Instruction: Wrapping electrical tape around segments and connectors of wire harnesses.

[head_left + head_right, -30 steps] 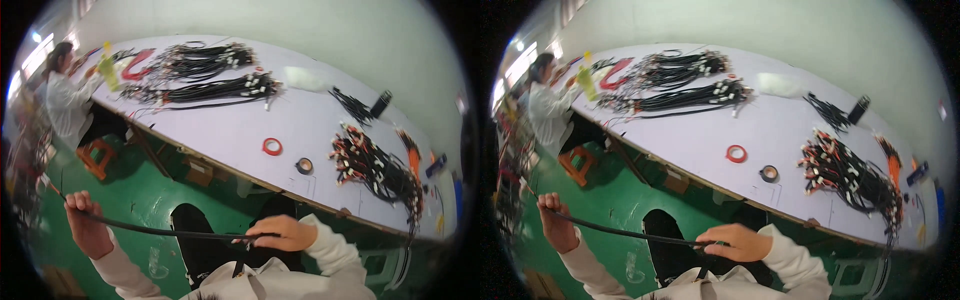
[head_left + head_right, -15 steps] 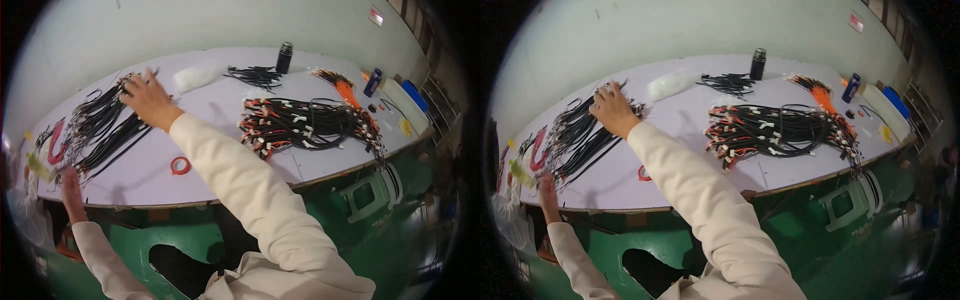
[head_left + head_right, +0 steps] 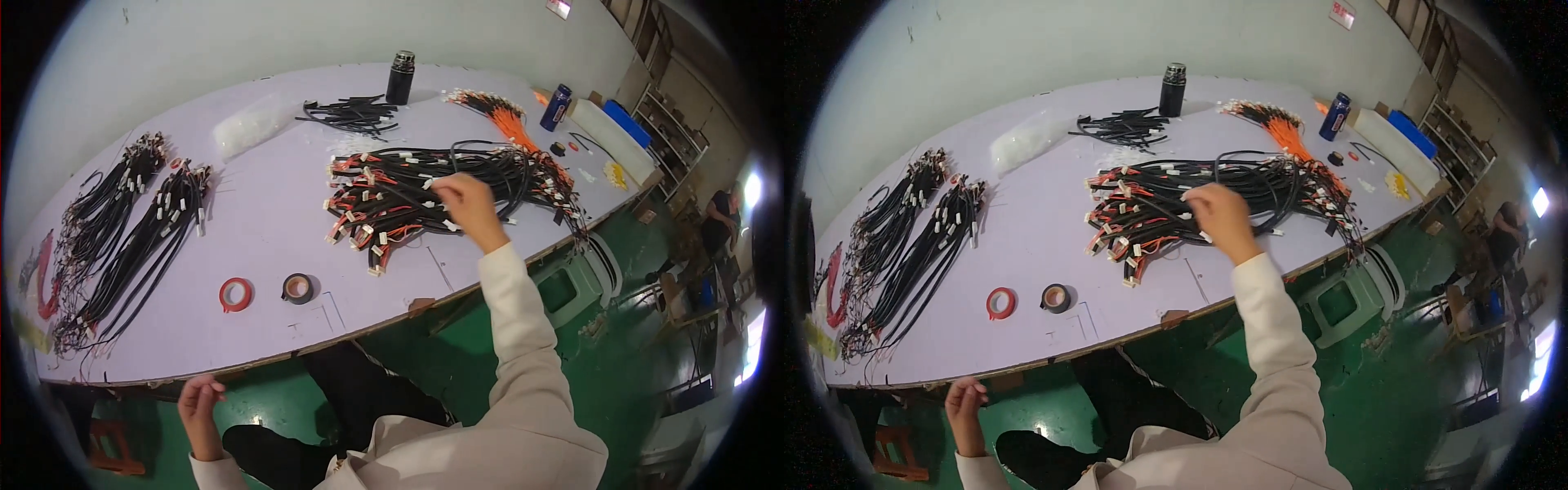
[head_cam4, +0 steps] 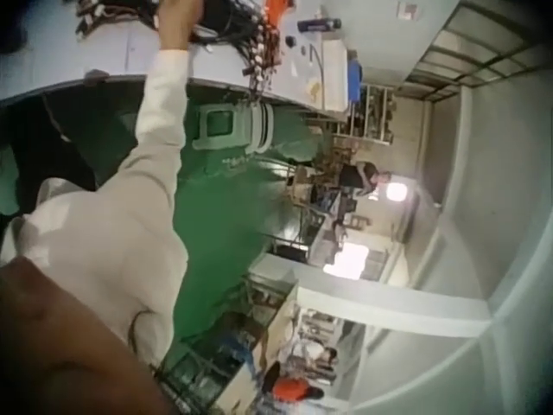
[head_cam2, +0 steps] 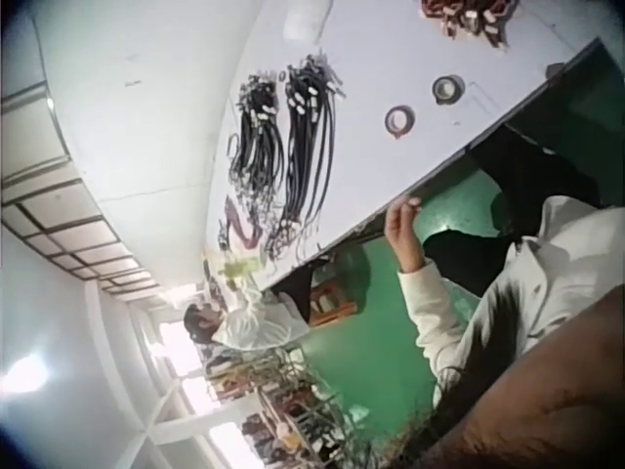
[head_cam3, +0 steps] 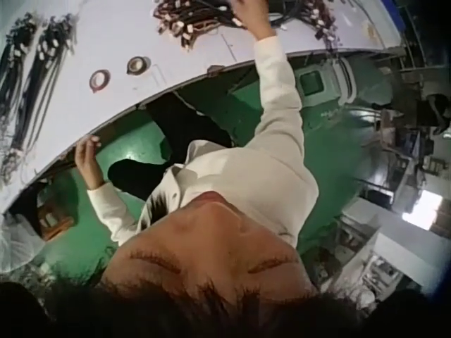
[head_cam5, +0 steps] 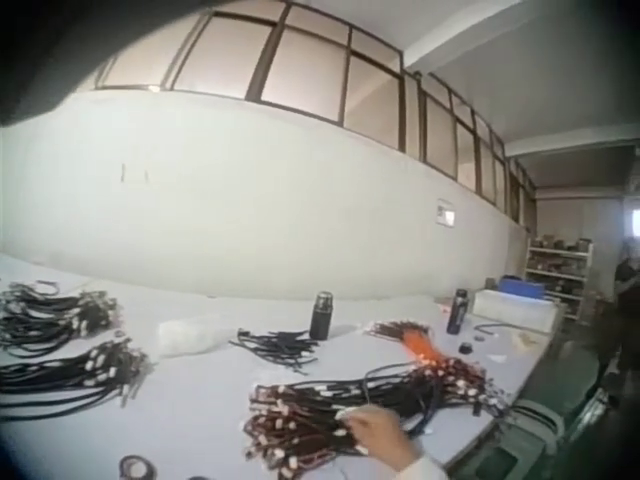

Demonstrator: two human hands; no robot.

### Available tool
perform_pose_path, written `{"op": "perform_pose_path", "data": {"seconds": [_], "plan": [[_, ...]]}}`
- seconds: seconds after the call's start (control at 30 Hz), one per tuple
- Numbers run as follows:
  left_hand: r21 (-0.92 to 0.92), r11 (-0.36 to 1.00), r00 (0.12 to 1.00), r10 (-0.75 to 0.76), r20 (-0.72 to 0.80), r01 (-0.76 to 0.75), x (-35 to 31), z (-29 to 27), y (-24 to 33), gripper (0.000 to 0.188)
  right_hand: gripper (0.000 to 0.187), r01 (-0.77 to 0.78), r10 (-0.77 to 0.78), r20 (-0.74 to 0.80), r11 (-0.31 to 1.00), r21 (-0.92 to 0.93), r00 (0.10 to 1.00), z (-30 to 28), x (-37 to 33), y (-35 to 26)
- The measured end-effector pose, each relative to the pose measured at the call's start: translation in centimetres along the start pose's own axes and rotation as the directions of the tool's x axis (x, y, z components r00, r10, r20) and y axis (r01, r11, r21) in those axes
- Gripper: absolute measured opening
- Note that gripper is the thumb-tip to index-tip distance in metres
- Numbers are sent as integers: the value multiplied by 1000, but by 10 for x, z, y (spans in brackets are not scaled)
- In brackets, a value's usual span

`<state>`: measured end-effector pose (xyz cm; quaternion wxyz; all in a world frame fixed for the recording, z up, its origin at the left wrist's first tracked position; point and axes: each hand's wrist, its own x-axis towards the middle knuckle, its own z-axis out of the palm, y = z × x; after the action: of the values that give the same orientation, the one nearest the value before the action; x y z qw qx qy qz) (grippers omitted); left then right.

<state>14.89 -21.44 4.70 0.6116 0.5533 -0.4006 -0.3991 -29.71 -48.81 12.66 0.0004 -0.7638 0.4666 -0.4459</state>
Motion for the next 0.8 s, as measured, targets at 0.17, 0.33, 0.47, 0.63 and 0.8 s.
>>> {"op": "perform_pose_path", "data": {"seconds": [0.17, 0.33, 0.47, 0.63, 0.8], "plan": [[-38, 996, 989, -77, 123, 83, -19, 49, -14, 10, 22, 40, -25, 99, 988, -152, 995, -25, -19, 69], [-62, 988, 969, -129, 213, 145, -35, 70, -24, 10, 22, 64, -55, 41, 955, -289, 998, -17, -23, 80], [16, 991, 950, -133, 283, 134, -44, 60, -24, 19, 17, 42, -165, -463, 964, -264, 871, -48, 6, 64], [-8, 991, 955, -123, 271, 130, -54, 54, -23, 18, 19, 113, -17, -825, 992, 57, 565, -124, 36, 33], [-44, 991, 930, -99, 354, 123, -58, 61, -22, 17, 19, 81, -54, -820, 997, -9, 570, -185, 38, -19]]}}
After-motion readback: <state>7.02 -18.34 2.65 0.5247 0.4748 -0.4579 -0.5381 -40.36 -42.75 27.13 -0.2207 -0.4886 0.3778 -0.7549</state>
